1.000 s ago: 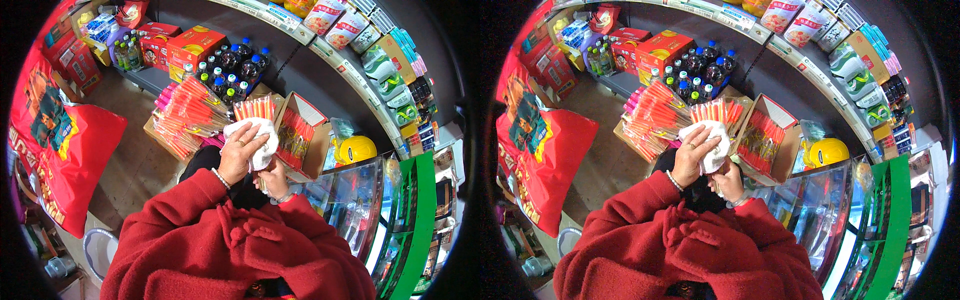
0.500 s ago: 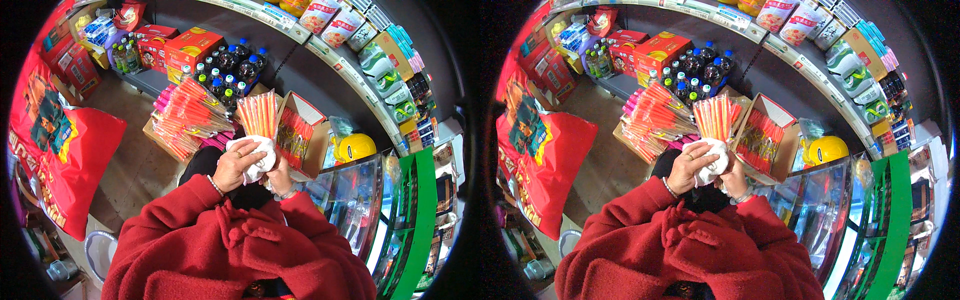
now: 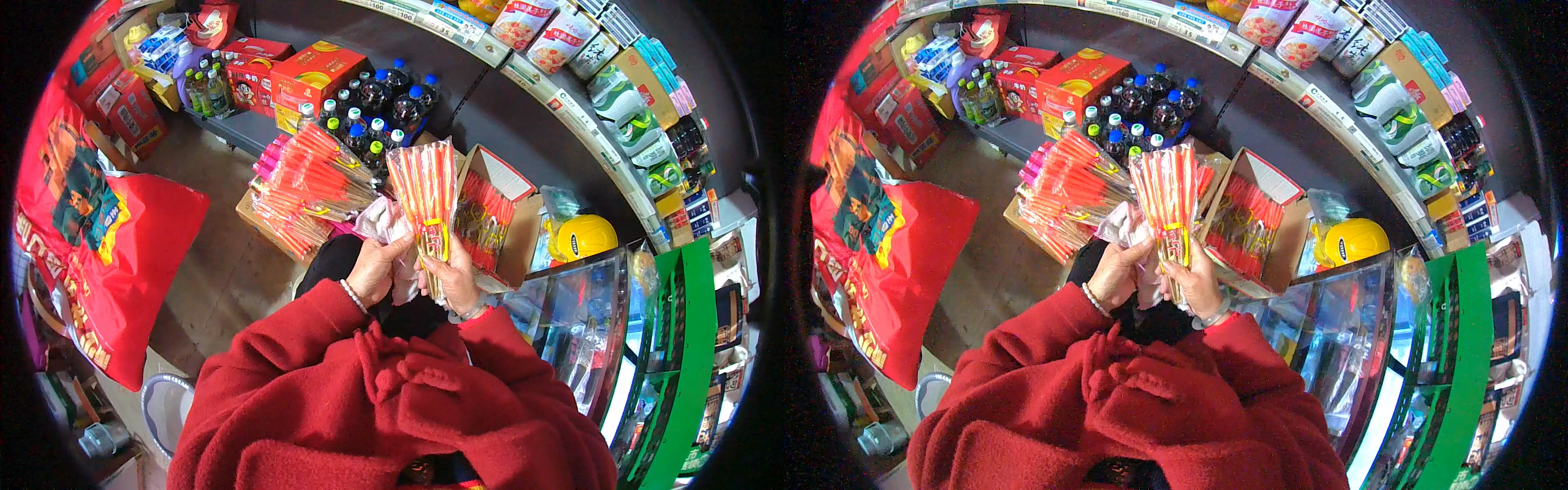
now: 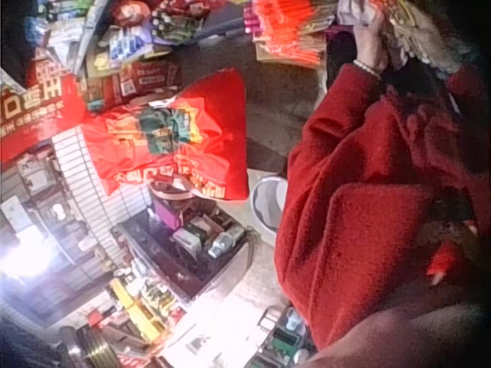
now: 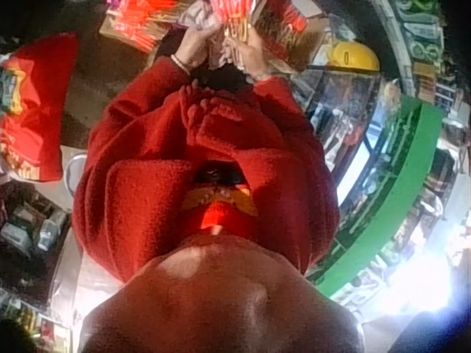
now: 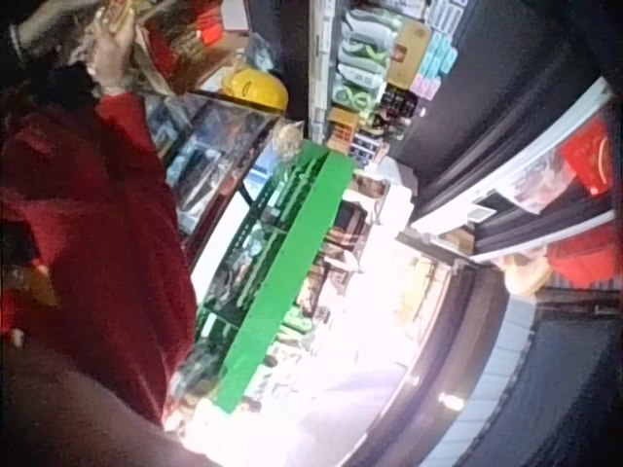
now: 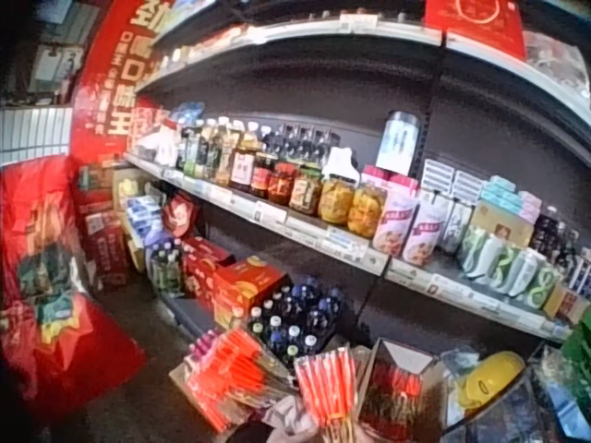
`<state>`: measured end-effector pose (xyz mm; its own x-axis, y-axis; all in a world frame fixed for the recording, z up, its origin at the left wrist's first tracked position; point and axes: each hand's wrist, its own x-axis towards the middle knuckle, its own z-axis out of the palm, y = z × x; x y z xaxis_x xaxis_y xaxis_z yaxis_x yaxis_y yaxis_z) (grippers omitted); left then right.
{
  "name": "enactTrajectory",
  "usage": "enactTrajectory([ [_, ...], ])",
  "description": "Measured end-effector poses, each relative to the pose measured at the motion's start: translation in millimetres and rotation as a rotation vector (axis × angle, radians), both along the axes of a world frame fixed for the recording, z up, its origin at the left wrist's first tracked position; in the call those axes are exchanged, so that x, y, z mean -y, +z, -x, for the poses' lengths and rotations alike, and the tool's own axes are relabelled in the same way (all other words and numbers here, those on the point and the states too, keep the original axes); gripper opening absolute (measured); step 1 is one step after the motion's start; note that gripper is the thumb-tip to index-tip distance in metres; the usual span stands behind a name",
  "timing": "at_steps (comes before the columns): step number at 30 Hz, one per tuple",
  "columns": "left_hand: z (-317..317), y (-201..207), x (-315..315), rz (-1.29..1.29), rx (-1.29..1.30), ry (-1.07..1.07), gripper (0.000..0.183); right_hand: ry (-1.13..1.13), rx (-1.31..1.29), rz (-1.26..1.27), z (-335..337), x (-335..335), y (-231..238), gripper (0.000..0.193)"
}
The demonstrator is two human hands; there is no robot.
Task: The person repeatedly wipes bundles of red incense sticks with a white cloth, handling them one at a time and placing them back into a cardboard box. The person also wipes the box interior and continues the cycle of picking, wiping, and returning the bundles.
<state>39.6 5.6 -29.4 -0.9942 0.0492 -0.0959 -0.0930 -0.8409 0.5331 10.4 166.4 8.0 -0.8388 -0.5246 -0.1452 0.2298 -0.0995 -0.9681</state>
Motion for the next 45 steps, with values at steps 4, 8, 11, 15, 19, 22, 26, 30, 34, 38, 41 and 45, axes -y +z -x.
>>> enactTrajectory([
  [4,-3,17,-5,0.011,-0.039,0.059,0.047,0.046,0.028,-0.038,0,-2,-3,0.046],
  [8,-3,26,-3,0.065,0.007,0.141,0.051,0.051,-0.022,-0.037,-2,-1,-11,0.067],
  [11,1,9,-2,0.114,0.061,0.132,0.038,0.048,-0.058,-0.056,-1,-2,-14,0.074],
  [15,1,6,-4,0.095,0.137,0.141,0.044,0.044,-0.01,-0.083,-1,-4,-17,0.075],
  [19,2,-7,-5,0.146,0.134,0.165,0.046,0.066,0.0,-0.054,-1,-3,-22,0.073],
  [22,2,-6,-8,0.166,0.158,0.151,0.036,0.034,-0.019,-0.04,-5,-4,-22,0.073],
  [26,2,-20,-4,0.189,0.212,0.009,0.029,0.039,-0.052,-0.067,-5,-7,-27,0.075],
  [30,13,-13,-21,0.186,0.234,0.15,0.024,0.068,-0.059,-0.115,-6,-11,-32,0.076],
  [34,17,-27,-16,0.232,0.235,0.088,0.027,0.005,-0.057,-0.075,-11,-16,-32,0.072],
  [38,22,-22,-16,0.19,0.258,0.137,0.027,0.018,0.104,-0.075,-8,-35,-62,0.045],
  [41,26,-25,-19,0.2,0.284,0.15,0.029,0.141,0.313,-0.164,-13,-50,-58,0.032],
  [45,30,-38,-25,0.243,0.317,0.096,0.031,0.134,0.31,-0.161,-20,-57,-69,0.029],
])
